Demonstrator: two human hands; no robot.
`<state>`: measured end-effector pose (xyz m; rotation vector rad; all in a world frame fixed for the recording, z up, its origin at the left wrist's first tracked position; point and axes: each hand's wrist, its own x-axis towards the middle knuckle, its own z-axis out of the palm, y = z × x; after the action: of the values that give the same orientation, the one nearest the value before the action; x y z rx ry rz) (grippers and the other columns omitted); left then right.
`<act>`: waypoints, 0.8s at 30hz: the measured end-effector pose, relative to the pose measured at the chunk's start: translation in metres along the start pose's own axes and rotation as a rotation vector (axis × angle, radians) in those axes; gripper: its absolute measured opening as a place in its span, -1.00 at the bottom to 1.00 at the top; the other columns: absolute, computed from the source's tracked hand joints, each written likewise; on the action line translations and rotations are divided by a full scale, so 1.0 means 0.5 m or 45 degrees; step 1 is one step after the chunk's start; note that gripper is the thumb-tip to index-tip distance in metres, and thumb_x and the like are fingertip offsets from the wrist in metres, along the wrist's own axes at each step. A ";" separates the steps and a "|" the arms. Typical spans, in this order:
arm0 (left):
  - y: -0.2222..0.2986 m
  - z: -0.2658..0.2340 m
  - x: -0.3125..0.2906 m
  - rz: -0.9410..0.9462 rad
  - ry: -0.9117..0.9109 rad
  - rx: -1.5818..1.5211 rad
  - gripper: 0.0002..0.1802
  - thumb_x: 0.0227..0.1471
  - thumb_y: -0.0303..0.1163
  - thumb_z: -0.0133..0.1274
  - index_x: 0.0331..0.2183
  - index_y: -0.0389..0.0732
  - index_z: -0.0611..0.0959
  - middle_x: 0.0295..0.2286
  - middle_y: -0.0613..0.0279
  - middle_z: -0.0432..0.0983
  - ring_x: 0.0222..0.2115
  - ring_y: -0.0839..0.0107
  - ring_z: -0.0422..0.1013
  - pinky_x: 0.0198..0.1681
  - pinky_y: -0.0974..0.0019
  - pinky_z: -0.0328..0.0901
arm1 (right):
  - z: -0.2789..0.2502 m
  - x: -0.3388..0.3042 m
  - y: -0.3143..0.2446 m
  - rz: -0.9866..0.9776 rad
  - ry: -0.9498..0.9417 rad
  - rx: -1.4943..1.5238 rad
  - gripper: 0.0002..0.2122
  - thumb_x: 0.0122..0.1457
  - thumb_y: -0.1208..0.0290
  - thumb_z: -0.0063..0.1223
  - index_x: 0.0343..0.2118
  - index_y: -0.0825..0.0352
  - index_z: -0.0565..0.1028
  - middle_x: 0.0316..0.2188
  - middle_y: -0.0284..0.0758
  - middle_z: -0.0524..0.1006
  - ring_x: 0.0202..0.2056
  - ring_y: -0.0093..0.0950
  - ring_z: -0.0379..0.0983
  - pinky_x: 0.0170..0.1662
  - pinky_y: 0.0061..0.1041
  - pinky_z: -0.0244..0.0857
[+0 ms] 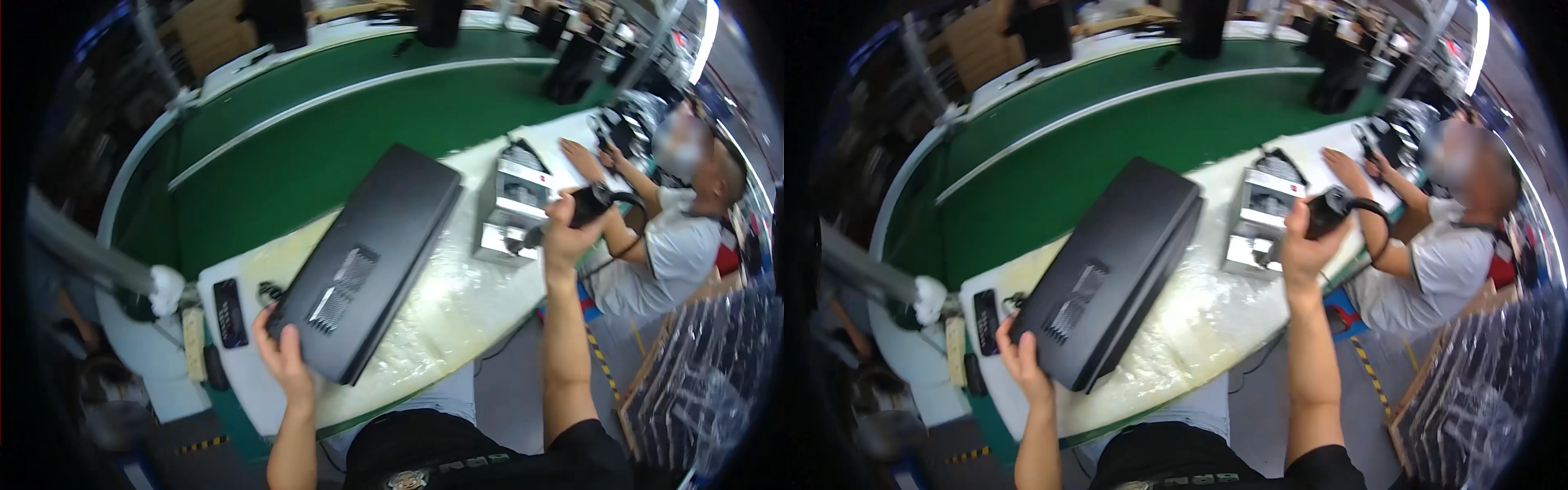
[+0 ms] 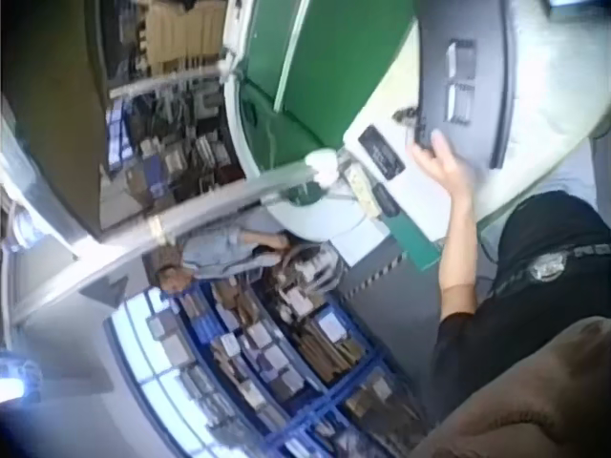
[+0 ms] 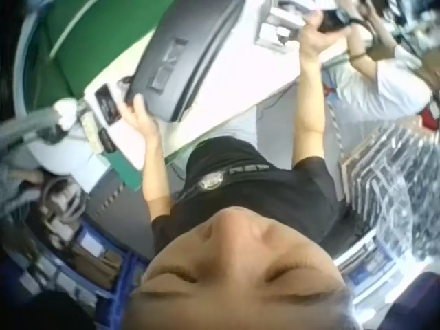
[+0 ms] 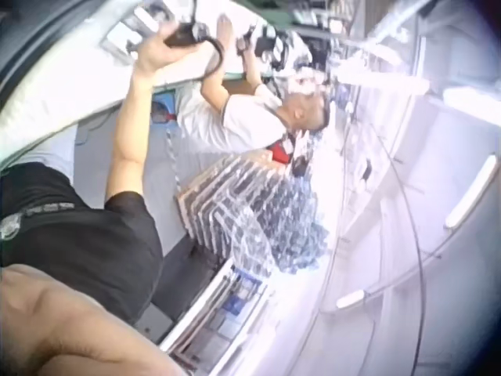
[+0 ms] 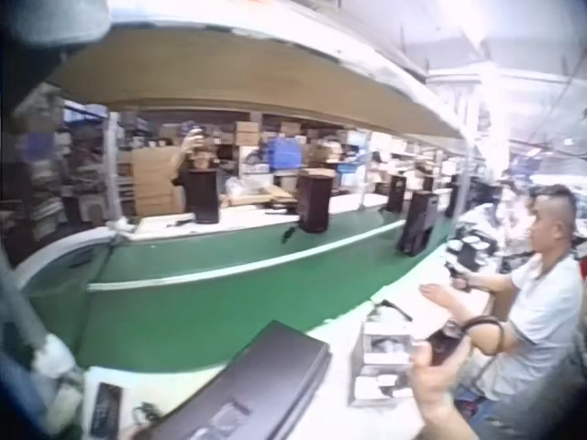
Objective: Assemble and screw together the housing for an electronic device at a factory station.
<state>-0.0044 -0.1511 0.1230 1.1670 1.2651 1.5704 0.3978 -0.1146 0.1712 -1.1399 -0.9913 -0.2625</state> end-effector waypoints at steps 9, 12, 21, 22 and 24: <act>-0.047 0.013 0.002 0.199 0.124 -0.212 -0.57 0.00 -0.42 -0.06 -0.07 -0.42 0.39 -0.09 -0.02 0.36 -0.08 0.31 0.29 0.08 0.26 0.14 | 0.103 0.048 -0.317 0.193 -0.544 0.997 -0.50 0.31 0.25 -0.18 0.21 0.43 0.09 -0.29 -0.18 0.45 -0.64 -0.57 0.34 -0.56 -0.58 0.37; -0.045 0.025 0.008 0.255 0.113 -0.258 -0.58 0.00 -0.41 -0.06 -0.09 -0.43 0.40 -0.09 -0.03 0.36 -0.08 0.29 0.29 0.07 0.25 0.15 | 0.186 0.039 -0.424 0.077 -0.544 1.262 -0.46 0.34 0.16 -0.26 0.21 0.47 0.03 -0.25 -0.13 0.39 -0.61 -0.54 0.33 -0.54 -0.52 0.36; -0.050 0.013 0.018 0.314 0.115 -0.214 -0.57 0.01 -0.32 0.02 -0.15 -0.44 0.42 -0.18 -0.01 0.34 -0.16 0.28 0.30 0.00 0.28 0.19 | 0.382 -0.072 -0.530 0.058 -0.810 1.212 -0.40 0.29 0.16 -0.16 0.22 0.48 0.01 -0.29 -0.16 0.45 -0.62 -0.52 0.38 -0.55 -0.51 0.37; -0.051 0.013 0.019 0.310 0.113 -0.218 -0.56 0.01 -0.30 0.03 -0.15 -0.44 0.42 -0.18 -0.01 0.34 -0.16 0.28 0.30 0.00 0.27 0.19 | 0.388 -0.078 -0.531 0.066 -0.829 1.184 -0.40 0.28 0.17 -0.14 0.22 0.49 0.01 -0.30 -0.16 0.46 -0.62 -0.52 0.39 -0.56 -0.51 0.37; -0.053 0.013 0.016 0.300 0.115 -0.229 -0.54 0.01 -0.26 0.04 -0.15 -0.44 0.42 -0.18 -0.02 0.33 -0.16 0.27 0.30 0.00 0.27 0.19 | 0.395 -0.083 -0.530 0.054 -0.848 1.156 -0.39 0.28 0.17 -0.13 0.21 0.50 0.01 -0.30 -0.16 0.46 -0.62 -0.52 0.38 -0.56 -0.51 0.37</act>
<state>0.0005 -0.1369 0.0990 1.1737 1.0461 1.8867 0.1030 -0.0754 0.3209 -0.3860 -1.4469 0.6031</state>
